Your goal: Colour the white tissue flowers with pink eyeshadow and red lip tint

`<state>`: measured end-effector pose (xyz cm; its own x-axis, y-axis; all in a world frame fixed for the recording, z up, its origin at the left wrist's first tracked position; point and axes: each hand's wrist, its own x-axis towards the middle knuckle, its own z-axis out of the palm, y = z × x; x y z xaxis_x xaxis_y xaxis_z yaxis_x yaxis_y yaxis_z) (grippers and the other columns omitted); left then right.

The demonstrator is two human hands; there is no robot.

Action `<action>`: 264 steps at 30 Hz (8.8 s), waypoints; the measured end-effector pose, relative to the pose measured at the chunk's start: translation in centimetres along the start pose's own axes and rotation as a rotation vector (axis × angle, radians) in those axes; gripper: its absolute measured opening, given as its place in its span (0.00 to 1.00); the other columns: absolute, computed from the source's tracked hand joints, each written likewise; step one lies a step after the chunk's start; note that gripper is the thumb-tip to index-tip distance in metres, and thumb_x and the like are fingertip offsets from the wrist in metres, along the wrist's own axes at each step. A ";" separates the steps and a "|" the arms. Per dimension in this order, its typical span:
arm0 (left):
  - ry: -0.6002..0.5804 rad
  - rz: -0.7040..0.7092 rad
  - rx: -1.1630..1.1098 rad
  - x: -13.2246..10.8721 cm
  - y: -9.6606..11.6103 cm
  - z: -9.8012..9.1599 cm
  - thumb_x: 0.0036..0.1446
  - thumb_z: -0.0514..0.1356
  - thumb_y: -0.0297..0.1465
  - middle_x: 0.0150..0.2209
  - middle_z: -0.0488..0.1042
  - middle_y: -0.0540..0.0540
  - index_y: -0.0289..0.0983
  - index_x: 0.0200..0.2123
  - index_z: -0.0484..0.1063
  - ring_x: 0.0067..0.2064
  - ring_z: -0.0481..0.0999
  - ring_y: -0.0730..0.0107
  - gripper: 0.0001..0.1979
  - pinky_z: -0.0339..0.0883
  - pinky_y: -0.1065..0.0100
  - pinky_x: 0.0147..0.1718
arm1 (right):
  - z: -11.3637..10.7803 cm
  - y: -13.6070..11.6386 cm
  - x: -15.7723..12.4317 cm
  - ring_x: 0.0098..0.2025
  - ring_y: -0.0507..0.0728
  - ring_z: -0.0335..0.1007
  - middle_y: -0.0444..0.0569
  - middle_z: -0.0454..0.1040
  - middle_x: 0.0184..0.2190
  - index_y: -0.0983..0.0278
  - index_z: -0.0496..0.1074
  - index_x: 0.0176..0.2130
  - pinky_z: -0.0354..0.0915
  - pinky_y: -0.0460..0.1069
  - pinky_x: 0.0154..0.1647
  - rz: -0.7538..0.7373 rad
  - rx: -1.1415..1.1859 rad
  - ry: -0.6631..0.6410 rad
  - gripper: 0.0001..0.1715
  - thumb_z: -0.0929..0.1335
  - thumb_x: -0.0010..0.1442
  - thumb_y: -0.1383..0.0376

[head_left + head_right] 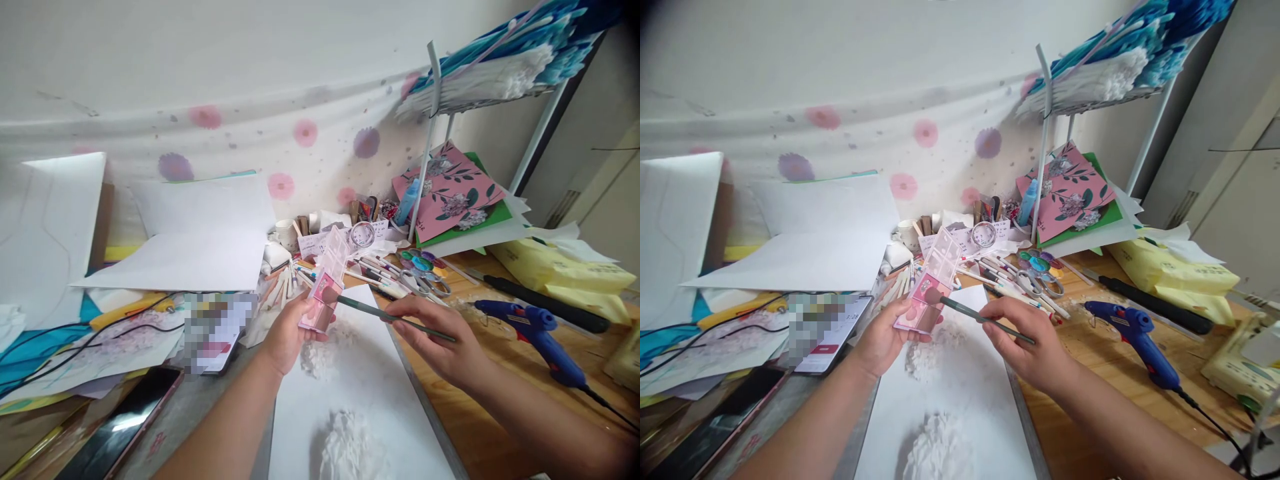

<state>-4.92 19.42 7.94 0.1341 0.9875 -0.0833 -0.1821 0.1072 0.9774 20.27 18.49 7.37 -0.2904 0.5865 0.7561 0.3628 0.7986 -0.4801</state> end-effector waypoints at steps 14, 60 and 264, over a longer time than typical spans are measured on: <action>-0.121 -0.011 0.263 -0.3 0.2 0.5 0.59 0.53 0.46 0.46 0.77 0.41 0.39 0.50 0.75 0.39 0.76 0.62 0.24 0.67 0.73 0.24 | -1.2 -1.0 -0.5 0.33 0.54 0.74 0.48 0.77 0.31 0.62 0.71 0.41 0.69 0.48 0.34 -0.086 -0.046 -0.053 0.10 0.66 0.60 0.74; -0.043 -0.067 0.157 -0.4 0.5 1.3 0.57 0.55 0.49 0.46 0.79 0.39 0.37 0.46 0.77 0.36 0.78 0.61 0.26 0.67 0.70 0.24 | -0.5 -0.5 -1.3 0.33 0.56 0.71 0.51 0.75 0.31 0.63 0.70 0.42 0.68 0.51 0.34 -0.164 -0.034 -0.129 0.11 0.64 0.60 0.74; 0.399 0.220 -0.367 -3.3 -4.9 -2.7 0.58 0.57 0.48 0.56 0.72 0.49 0.51 0.57 0.68 0.53 0.73 0.55 0.24 0.74 0.65 0.35 | 5.6 -2.5 11.2 0.25 0.53 0.67 0.47 0.75 0.21 0.63 0.66 0.22 0.54 0.47 0.29 0.397 -0.550 -0.573 0.19 0.63 0.64 0.64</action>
<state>-7.15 15.98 2.91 -0.3098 0.9505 -0.0220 -0.4993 -0.1429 0.8546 11.16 23.84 14.53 -0.3981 0.9016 0.1694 0.8622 0.4308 -0.2664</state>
